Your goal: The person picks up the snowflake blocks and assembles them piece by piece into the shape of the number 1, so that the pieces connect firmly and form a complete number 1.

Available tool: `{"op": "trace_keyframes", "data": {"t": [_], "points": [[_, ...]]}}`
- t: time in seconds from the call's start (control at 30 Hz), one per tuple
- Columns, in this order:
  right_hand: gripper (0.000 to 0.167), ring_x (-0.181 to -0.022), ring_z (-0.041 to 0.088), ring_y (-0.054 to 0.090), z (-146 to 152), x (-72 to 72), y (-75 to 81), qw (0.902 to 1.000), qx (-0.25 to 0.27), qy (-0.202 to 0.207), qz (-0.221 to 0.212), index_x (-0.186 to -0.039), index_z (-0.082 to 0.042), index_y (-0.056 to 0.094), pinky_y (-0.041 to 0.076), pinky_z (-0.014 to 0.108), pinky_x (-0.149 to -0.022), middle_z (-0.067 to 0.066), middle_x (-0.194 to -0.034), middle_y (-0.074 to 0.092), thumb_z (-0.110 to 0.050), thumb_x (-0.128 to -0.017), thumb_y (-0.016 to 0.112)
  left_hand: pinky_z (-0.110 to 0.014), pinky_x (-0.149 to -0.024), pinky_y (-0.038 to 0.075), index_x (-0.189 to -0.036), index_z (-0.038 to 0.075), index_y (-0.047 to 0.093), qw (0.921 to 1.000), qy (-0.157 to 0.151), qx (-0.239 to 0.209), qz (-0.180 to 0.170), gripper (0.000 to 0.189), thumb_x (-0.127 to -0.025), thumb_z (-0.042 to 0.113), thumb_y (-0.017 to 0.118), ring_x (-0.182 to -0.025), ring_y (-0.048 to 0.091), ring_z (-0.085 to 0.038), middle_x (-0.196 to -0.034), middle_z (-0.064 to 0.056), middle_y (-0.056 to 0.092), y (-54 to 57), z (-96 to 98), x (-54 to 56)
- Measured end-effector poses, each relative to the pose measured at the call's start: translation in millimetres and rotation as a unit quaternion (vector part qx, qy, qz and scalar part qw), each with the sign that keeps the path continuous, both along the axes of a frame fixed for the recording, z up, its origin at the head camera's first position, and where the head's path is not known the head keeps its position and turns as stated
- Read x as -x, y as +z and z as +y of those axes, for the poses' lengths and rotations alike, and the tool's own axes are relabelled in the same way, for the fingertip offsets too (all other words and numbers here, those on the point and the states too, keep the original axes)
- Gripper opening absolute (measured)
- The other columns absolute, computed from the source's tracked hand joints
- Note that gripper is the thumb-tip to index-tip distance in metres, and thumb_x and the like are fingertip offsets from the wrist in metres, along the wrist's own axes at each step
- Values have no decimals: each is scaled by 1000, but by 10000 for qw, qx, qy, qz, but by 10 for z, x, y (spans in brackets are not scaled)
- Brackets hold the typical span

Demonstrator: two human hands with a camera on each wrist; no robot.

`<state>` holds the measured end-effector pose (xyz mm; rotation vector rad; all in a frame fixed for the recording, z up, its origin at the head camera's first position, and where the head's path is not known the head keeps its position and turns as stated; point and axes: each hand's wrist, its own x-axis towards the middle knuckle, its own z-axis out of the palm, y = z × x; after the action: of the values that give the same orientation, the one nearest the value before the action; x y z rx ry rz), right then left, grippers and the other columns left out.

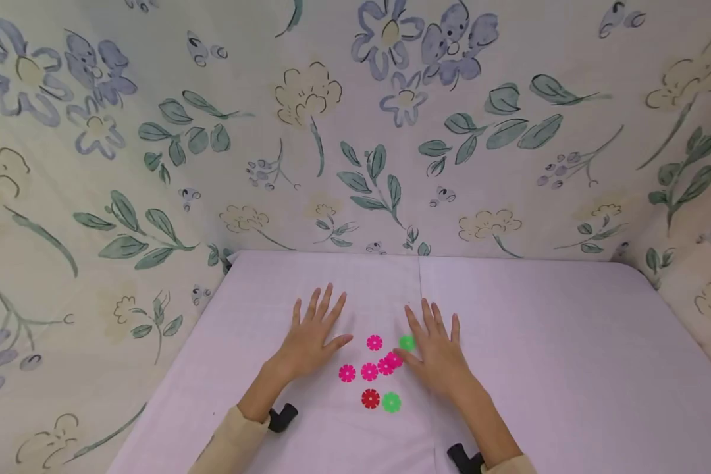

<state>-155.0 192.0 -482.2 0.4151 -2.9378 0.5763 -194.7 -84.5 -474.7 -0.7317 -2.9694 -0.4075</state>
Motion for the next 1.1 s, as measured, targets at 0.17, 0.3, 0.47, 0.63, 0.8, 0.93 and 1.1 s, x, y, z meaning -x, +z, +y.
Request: {"op": "trace_keyframes", "data": {"t": [0.17,0.3,0.47,0.63,0.8,0.93,1.1], "points": [[68,-143,50,44,124,86,-5,9946,888,178,-497,-155,-11,47,40,70,-112,25,-156,46,-31,-96,74,-63,-122,31,-158,7,42,9990,29,-387,-240,73,-101,47,63,-151,38,-40,-164,-21,39,-2,-79,92],[58,-123,39,60,238,175,-26,9746,1920,266,-1124,-147,-9,56,58,51,-98,19,-138,61,-24,-95,76,-47,-102,52,-136,4,64,9874,77,-1326,-865,52,-92,27,80,-122,60,-31,-134,-15,63,-28,-121,170],[51,-103,24,63,312,239,-76,9611,2268,364,-1535,-138,-6,64,56,23,-81,14,-121,68,-22,-92,79,-30,-81,51,-119,4,73,9677,158,-1969,-1565,41,-83,15,88,-95,61,-22,-108,-10,67,-83,-112,223],[46,-96,22,60,300,260,-100,9567,2325,212,-1739,-128,-6,71,52,19,-76,11,-109,68,-13,-86,85,-23,-73,48,-106,4,76,9619,252,-2075,-1762,30,-80,10,89,-83,59,-17,-97,-8,67,-148,-97,239],[35,-87,19,56,248,287,-128,9629,2147,-39,-1635,-117,-6,76,49,19,-69,8,-96,66,-9,-84,85,-22,-71,48,-96,6,76,9597,340,-2173,-1750,22,-79,9,90,-78,55,-12,-89,-6,66,-192,-66,241],[29,-82,19,54,213,310,-146,9640,2092,-200,-1629,-110,-5,75,47,20,-66,7,-93,65,-6,-83,85,-22,-70,47,-93,7,74,9595,441,-2199,-1708,22,-78,7,90,-77,55,-11,-88,-5,66,-226,-43,240],[29,-80,19,55,191,328,-139,9636,2117,-259,-1612,-104,-5,67,47,21,-65,7,-91,63,-4,-82,85,-22,-66,47,-91,10,68,9574,379,-2309,-1694,25,-78,4,88,-72,55,-10,-84,-2,65,-229,-39,242]]}}
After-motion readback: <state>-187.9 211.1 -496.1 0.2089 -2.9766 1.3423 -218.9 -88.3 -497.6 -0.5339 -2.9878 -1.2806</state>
